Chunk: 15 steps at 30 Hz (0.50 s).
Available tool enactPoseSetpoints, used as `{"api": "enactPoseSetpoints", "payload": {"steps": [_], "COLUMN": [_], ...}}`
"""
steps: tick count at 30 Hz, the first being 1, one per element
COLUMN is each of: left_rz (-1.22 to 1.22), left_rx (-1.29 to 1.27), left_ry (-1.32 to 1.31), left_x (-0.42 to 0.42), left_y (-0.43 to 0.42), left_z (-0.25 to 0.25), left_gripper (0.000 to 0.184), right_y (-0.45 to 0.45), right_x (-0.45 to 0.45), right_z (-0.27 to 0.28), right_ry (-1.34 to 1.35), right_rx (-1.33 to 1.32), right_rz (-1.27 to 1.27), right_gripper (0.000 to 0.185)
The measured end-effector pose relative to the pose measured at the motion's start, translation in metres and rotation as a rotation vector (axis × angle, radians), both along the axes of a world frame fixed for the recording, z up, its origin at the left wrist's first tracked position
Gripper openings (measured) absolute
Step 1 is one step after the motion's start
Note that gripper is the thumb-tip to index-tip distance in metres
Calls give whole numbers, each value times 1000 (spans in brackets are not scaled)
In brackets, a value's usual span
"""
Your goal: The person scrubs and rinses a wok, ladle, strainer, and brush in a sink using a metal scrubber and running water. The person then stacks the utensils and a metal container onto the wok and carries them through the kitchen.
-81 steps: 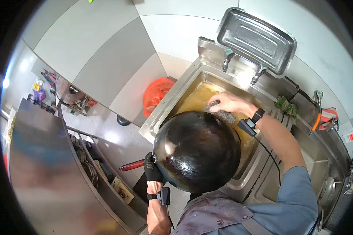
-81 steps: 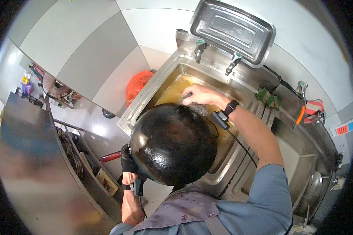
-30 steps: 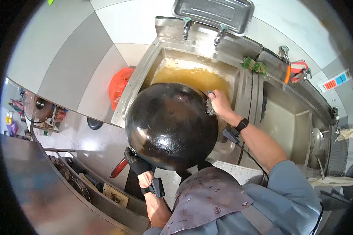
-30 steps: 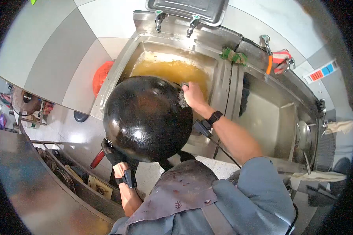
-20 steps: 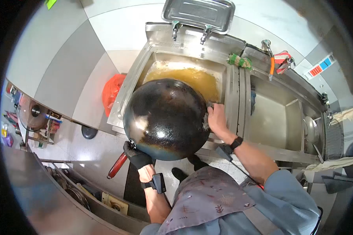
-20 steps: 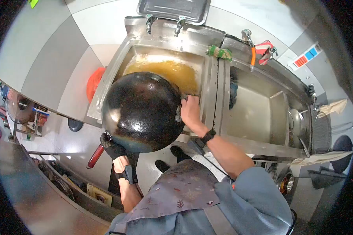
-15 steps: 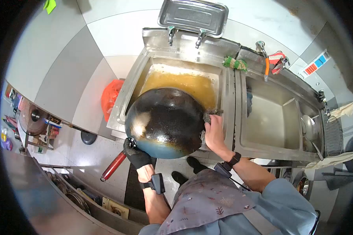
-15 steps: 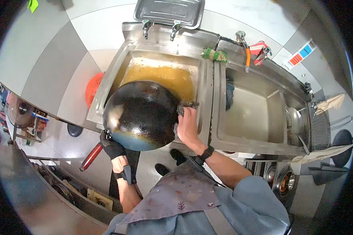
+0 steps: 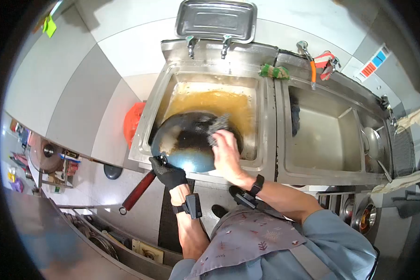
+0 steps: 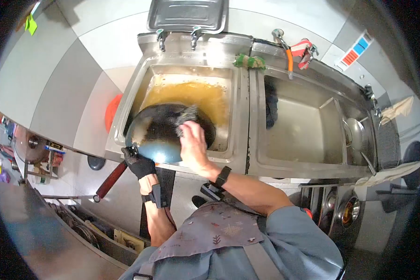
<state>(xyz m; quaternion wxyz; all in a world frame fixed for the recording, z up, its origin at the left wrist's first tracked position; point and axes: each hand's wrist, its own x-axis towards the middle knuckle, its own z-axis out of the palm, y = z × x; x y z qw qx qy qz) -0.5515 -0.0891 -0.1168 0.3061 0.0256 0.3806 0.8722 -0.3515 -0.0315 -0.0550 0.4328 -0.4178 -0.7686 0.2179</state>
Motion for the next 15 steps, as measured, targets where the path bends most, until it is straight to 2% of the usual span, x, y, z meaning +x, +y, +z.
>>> {"api": "enactPoseSetpoints", "payload": {"steps": [1,2,4,6,7,8,12,13,14,15], "left_rz": [-26,-32,-5,5,10,12,3,0,0,2], "left_rx": [63,59,46,44,35,24,-50,-80,-109,-135], "left_ry": [-122,-117,-111,-104,-102,-103,-122,-130,-145,-169], "left_x": [5,4,0,0,1,3,15,18,22,24], "left_y": [0,-1,2,4,5,6,8,9,8,7], "left_z": [11,10,1,-1,4,8,39,48,57,63], "left_gripper": [45,45,50,52,53,54,59,60,61,62], "right_y": [-3,-8,-16,-26,-28,-32,-8,-7,3,11], "right_x": [-5,-13,-26,-43,-53,-58,-36,-22,-8,-2], "right_z": [4,9,25,32,32,32,23,19,11,2], "right_ry": [-35,-59,-124,-125,-144,-91,-215,-235,-270,-144], "right_rx": [13,42,112,170,271,244,382,316,327,217], "right_rz": [52,92,211,368,425,519,476,400,364,329], "right_gripper": [38,46,50,40,39,41,42,51,47,44]}}
